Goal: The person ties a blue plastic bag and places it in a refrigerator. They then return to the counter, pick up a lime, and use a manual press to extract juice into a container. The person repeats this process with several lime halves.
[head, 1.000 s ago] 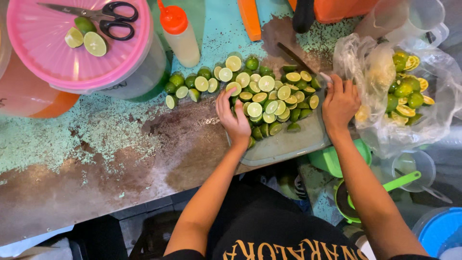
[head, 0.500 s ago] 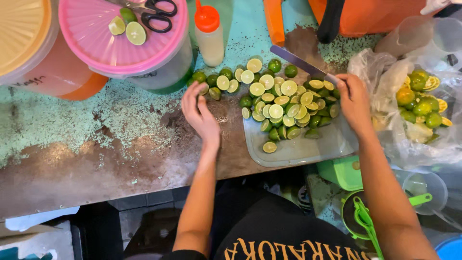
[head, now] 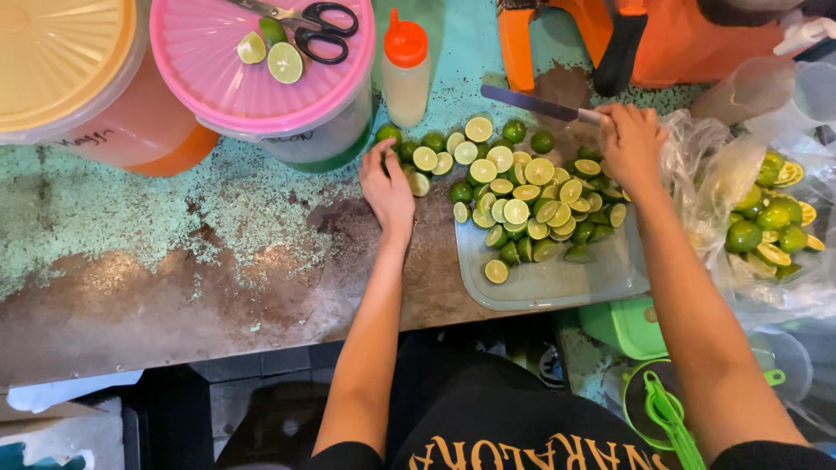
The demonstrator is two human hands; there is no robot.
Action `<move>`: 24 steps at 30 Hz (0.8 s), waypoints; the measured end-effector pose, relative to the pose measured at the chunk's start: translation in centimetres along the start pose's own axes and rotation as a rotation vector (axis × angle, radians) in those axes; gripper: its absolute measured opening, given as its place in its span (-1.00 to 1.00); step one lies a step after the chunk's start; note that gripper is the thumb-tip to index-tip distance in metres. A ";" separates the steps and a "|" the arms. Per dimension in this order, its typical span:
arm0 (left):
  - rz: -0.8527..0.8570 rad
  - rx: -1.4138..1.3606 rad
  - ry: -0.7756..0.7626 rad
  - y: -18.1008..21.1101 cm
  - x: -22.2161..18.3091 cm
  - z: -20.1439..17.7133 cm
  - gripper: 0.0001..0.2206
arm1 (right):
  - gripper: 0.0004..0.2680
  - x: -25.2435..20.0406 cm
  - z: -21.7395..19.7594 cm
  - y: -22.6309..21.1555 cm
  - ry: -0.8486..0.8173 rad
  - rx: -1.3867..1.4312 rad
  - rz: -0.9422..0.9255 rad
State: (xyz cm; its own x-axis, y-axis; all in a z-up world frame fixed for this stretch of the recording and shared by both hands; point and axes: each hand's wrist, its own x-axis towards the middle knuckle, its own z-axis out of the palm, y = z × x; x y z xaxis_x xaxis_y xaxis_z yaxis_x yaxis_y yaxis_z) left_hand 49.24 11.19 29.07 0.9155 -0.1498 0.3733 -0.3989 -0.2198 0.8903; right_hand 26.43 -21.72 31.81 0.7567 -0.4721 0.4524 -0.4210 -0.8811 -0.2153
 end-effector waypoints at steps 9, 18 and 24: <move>0.053 0.053 0.025 0.9 -1.7 2.5 -0.70 | -0.74 4.4 7.0 5.9 -0.396 0.228 0.070; 0.047 0.087 -0.003 3.8 -3.8 2.5 -0.75 | -0.71 5.7 8.7 7.1 -0.379 0.315 -0.046; -0.018 0.097 -0.098 4.8 -4.8 3.5 -0.57 | -0.71 5.6 7.7 6.4 -0.325 0.225 -0.030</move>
State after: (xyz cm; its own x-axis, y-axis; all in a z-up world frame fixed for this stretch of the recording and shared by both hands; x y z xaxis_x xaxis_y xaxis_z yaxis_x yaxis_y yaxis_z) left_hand 42.76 7.45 30.68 0.9152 -0.2372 0.3259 -0.3897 -0.3146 0.8655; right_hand 31.82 -30.26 26.34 0.9012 -0.3981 0.1712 -0.3032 -0.8616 -0.4071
